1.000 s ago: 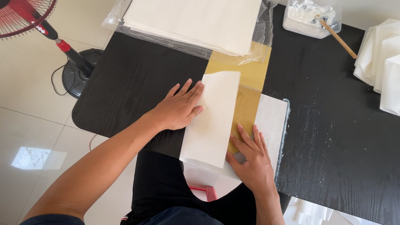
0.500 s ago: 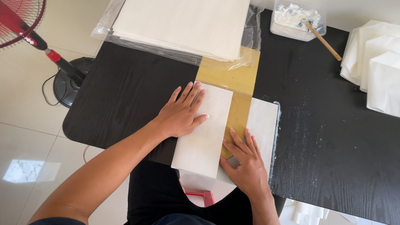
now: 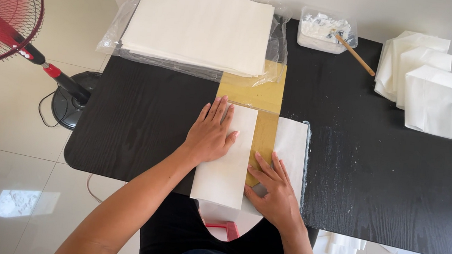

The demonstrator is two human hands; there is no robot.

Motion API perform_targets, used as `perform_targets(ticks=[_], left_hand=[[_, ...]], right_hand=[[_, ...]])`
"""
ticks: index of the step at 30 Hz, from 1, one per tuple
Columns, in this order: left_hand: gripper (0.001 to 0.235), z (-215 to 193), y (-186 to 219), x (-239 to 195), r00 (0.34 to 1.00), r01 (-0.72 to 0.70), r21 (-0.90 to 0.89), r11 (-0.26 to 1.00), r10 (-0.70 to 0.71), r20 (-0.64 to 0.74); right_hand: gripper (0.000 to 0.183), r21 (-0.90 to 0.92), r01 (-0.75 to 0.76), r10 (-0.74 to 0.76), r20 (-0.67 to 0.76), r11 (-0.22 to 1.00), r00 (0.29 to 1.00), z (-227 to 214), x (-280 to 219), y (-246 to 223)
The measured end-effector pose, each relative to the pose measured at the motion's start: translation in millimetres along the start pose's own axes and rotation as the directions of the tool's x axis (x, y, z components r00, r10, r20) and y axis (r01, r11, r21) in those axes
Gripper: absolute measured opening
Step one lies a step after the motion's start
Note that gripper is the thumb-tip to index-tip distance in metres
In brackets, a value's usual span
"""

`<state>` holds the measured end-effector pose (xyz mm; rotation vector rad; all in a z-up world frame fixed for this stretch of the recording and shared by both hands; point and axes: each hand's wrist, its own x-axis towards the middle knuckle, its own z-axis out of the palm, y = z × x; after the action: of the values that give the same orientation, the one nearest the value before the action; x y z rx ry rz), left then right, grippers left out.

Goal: Manually folding paper sheets around a template and applying glue to assemble paper bags.

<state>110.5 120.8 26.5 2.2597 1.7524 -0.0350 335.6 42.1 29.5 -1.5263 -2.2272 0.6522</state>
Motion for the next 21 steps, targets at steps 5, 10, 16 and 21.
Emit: perform_targets(ticks=[5,10,16,21], left_hand=[[0.059,23,-4,2,0.967,-0.062,0.082,0.995,0.081,-0.242],[0.057,23,-2,-3,0.958,-0.08,0.09,0.993,0.101,-0.27],[0.056,17,0,-10,0.943,-0.089,0.085,0.992,0.112,-0.314],[0.05,45,-9,-2,0.877,-0.1,0.132,0.986,0.15,-0.456]], right_hand=[[0.039,-0.048,0.016,-0.016,0.002,0.999,1.0,-3,4,0],[0.034,-0.036,0.023,-0.022,0.021,0.999,1.0,-30,17,-21],[0.028,-0.113,-0.156,0.166,0.089,0.981,0.982,-37,40,-39],[0.036,-0.137,-0.258,0.278,0.164,0.957,0.946,-26,54,-42]])
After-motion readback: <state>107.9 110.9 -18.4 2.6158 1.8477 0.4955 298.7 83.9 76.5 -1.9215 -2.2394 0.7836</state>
